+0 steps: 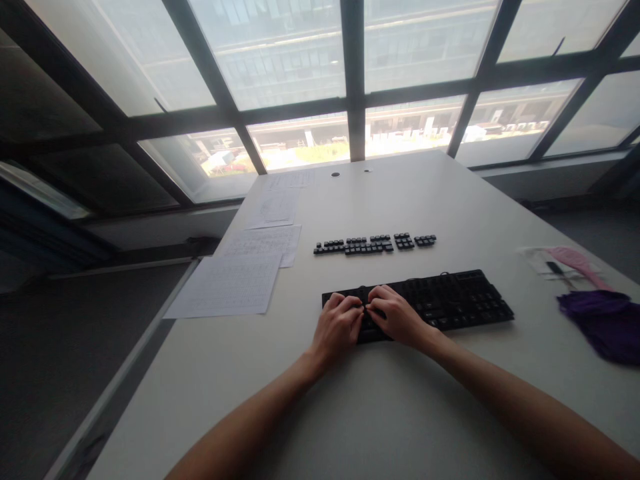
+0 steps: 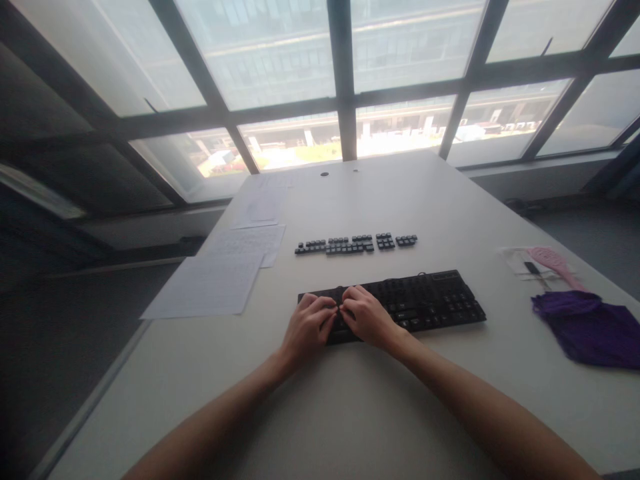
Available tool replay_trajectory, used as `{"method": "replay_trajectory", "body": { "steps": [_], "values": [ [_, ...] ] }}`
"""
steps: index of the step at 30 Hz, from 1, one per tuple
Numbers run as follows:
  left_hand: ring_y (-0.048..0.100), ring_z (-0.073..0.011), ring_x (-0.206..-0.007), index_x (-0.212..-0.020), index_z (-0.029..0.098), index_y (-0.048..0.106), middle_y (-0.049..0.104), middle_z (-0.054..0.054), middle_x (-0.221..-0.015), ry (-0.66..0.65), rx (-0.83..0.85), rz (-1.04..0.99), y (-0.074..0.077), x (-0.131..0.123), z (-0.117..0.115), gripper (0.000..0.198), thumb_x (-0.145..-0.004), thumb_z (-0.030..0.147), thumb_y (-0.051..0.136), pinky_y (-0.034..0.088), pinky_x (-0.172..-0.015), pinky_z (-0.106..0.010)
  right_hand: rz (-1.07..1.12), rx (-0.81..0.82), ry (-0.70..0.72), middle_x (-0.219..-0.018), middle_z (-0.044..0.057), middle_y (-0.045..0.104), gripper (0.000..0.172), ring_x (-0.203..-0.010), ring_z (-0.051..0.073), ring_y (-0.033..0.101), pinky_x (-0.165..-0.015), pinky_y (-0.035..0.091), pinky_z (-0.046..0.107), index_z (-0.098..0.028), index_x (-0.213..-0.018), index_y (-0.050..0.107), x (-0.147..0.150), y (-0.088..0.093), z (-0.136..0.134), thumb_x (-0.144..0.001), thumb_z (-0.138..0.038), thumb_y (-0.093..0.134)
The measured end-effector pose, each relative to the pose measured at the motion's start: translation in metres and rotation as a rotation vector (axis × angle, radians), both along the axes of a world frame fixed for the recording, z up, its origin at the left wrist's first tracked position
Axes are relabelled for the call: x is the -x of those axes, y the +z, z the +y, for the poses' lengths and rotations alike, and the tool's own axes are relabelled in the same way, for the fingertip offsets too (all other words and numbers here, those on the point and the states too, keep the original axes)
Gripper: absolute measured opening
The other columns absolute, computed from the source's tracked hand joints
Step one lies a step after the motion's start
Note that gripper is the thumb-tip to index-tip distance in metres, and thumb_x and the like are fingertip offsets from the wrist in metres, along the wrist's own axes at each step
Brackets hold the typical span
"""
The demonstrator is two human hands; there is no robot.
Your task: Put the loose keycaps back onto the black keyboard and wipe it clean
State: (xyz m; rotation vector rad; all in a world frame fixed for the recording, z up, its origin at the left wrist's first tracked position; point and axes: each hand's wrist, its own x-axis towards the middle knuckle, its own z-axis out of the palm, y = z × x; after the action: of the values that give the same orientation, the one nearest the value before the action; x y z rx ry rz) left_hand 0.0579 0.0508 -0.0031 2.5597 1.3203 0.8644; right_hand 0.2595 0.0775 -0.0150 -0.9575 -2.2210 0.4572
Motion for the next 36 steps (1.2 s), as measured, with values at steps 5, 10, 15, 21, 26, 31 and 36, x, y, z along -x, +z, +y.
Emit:
{"method": "replay_trajectory", "body": {
  "steps": [5,10,15,21,26,31,36],
  "values": [
    [0.055,-0.0247,-0.099,-0.098,0.021,0.075,0.072,-0.006,-0.113,-0.006,0.008,-0.018,-0.002,-0.001,0.001,0.016,-0.098,0.019,0.060,0.055,-0.090,-0.042,0.004,-0.008,-0.001,-0.098,0.009,0.065,0.017,-0.097,0.024,0.059,-0.087,0.054,0.039,-0.020,-0.080,0.066,0.000,0.001,0.001,-0.094,-0.011,0.061],
    [0.059,-0.0237,-0.097,-0.097,0.021,0.076,0.074,-0.006,-0.105,0.019,0.072,-0.131,-0.001,0.001,0.002,0.016,-0.098,0.019,0.060,0.054,-0.088,-0.040,0.092,0.040,0.001,-0.094,0.006,0.068,0.015,-0.093,0.023,0.062,-0.086,0.053,0.038,-0.022,-0.084,0.069,-0.002,0.003,-0.001,-0.094,-0.013,0.061],
    [0.064,-0.0210,-0.095,-0.105,0.023,0.076,0.076,-0.003,-0.102,0.119,0.100,-0.247,0.005,0.014,0.027,0.018,-0.097,0.017,0.061,0.051,-0.092,-0.038,0.166,0.037,-0.186,-0.092,0.006,0.070,0.016,-0.091,0.023,0.064,-0.086,0.052,0.039,-0.021,-0.092,0.073,-0.012,0.012,0.012,-0.097,-0.017,0.058],
    [0.063,-0.0227,-0.097,-0.104,0.021,0.078,0.075,-0.004,-0.102,0.255,0.020,-0.109,0.004,0.022,0.105,0.015,-0.093,0.018,0.067,0.049,-0.095,-0.038,-0.113,-0.029,-0.298,-0.101,0.009,0.068,0.023,-0.101,0.026,0.059,-0.093,0.048,0.038,-0.019,-0.109,0.076,-0.001,0.023,0.070,-0.095,-0.015,0.058],
    [0.059,-0.0247,-0.100,-0.107,0.023,0.080,0.074,-0.005,-0.106,0.318,0.019,0.078,0.000,0.011,0.154,0.017,-0.093,0.021,0.070,0.047,-0.095,-0.036,-0.374,-0.074,-0.310,-0.109,0.013,0.065,0.023,-0.107,0.028,0.053,-0.092,0.043,0.036,-0.018,-0.106,0.076,0.029,0.025,0.115,-0.097,-0.017,0.055],
    [0.056,-0.0272,-0.101,-0.101,0.025,0.082,0.072,-0.007,-0.102,0.321,0.010,0.162,-0.005,0.006,0.168,0.014,-0.091,0.022,0.072,0.047,-0.090,-0.037,-0.512,-0.082,-0.314,-0.114,0.017,0.064,0.026,-0.109,0.030,0.050,-0.088,0.041,0.037,-0.015,-0.105,0.077,0.045,0.018,0.138,-0.099,-0.018,0.051],
    [0.055,-0.0269,-0.102,-0.096,0.023,0.083,0.072,-0.007,-0.103,0.298,0.014,0.173,-0.010,0.008,0.170,0.013,-0.092,0.021,0.070,0.047,-0.093,-0.038,-0.533,-0.099,-0.271,-0.111,0.017,0.066,0.027,-0.109,0.030,0.050,-0.088,0.039,0.038,-0.015,-0.096,0.079,0.045,0.015,0.148,-0.099,-0.019,0.053]
  ]
}}
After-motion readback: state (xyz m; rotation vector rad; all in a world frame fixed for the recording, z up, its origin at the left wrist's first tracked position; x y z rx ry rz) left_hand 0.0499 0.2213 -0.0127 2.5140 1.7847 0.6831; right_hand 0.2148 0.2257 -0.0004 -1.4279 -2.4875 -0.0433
